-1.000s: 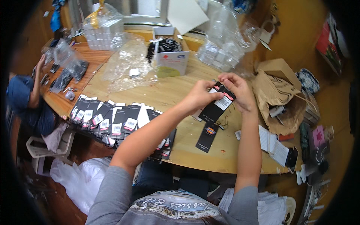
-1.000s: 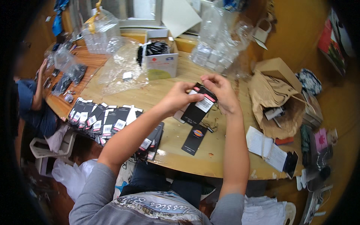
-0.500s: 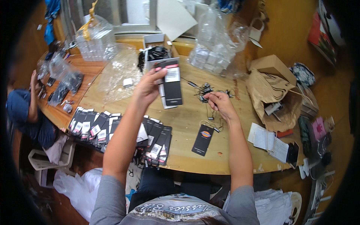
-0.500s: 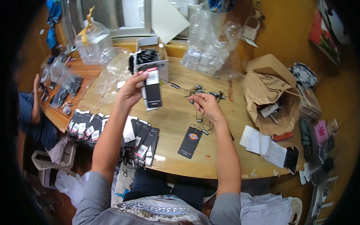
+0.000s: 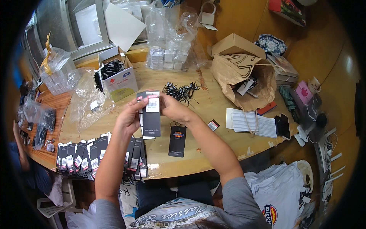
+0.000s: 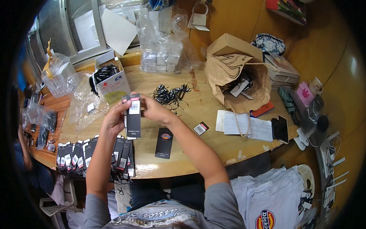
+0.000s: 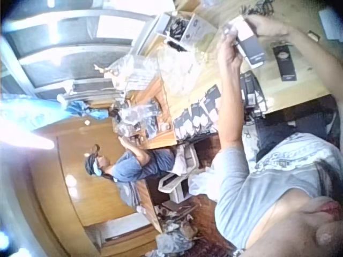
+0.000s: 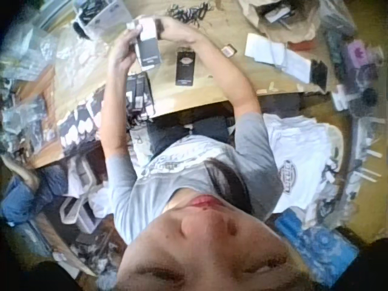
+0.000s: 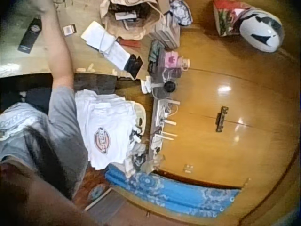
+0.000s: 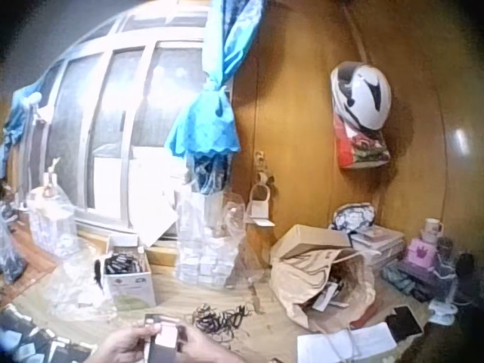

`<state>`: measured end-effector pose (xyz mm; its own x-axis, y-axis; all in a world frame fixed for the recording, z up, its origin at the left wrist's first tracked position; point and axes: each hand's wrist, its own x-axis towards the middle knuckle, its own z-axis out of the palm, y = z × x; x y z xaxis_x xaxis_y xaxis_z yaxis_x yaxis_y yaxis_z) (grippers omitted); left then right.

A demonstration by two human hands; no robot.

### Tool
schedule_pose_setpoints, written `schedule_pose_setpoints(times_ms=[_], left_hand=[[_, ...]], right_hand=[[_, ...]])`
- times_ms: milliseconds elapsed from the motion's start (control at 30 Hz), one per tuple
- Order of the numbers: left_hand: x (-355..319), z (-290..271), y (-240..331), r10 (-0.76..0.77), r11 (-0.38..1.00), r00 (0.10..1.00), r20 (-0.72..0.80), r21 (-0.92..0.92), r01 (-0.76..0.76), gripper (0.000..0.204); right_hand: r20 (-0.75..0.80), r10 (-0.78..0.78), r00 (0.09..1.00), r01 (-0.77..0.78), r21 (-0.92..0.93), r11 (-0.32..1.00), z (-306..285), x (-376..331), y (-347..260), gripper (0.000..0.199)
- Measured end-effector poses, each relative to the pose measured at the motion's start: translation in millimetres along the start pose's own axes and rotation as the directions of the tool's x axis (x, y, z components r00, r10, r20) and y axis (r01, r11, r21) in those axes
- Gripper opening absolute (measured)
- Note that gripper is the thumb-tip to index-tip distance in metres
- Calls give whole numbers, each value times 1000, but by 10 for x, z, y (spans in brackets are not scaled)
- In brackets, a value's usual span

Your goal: The person repeatedly picks up small black tags and attaches them to thin black cords by hand. They then place the assembled units into a small white box on the table.

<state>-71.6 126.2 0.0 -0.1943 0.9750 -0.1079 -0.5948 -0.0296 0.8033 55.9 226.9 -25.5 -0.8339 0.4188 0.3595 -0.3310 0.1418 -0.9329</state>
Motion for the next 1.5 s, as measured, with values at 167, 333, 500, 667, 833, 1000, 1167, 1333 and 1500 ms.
schedule_pose_setpoints(times_ms=[167,333,500,667,833,1000,1167,1333,1500], left_hand=[[-199,-68,175,79,994,997,-19,-80,-80,20],[-468,-131,185,48,999,998,43,-13,-47,23],[-744,130,145,95,995,994,60,-44,-93,18],[-1056,-85,77,180,978,983,-28,-99,-182,15],[-1209,-144,-116,44,984,998,-47,-171,-51,14],[-1196,-296,-111,145,957,982,-121,-237,-171,14],[-1230,-418,-79,190,944,951,-245,-222,-246,16],[-1238,-465,-109,173,935,952,-252,-261,-239,17],[-1239,-406,-200,131,952,960,-246,-238,-192,14]], right_hand=[[126,295,947,-308,97,946,-16,-151,-203,31],[-53,61,997,-73,-258,963,162,-253,-241,34],[158,194,968,-236,310,921,491,-286,-203,26],[132,239,962,-214,-183,960,301,-673,-535,13],[172,369,913,-366,-49,929,283,-911,-413,17],[-55,466,883,-469,-70,880,102,-1016,-362,14],[-281,377,883,-406,-52,912,-68,-1093,-438,10],[-478,190,857,-234,-34,972,-213,-1193,-420,8],[-576,88,813,78,257,963,-297,-1284,-343,11]])
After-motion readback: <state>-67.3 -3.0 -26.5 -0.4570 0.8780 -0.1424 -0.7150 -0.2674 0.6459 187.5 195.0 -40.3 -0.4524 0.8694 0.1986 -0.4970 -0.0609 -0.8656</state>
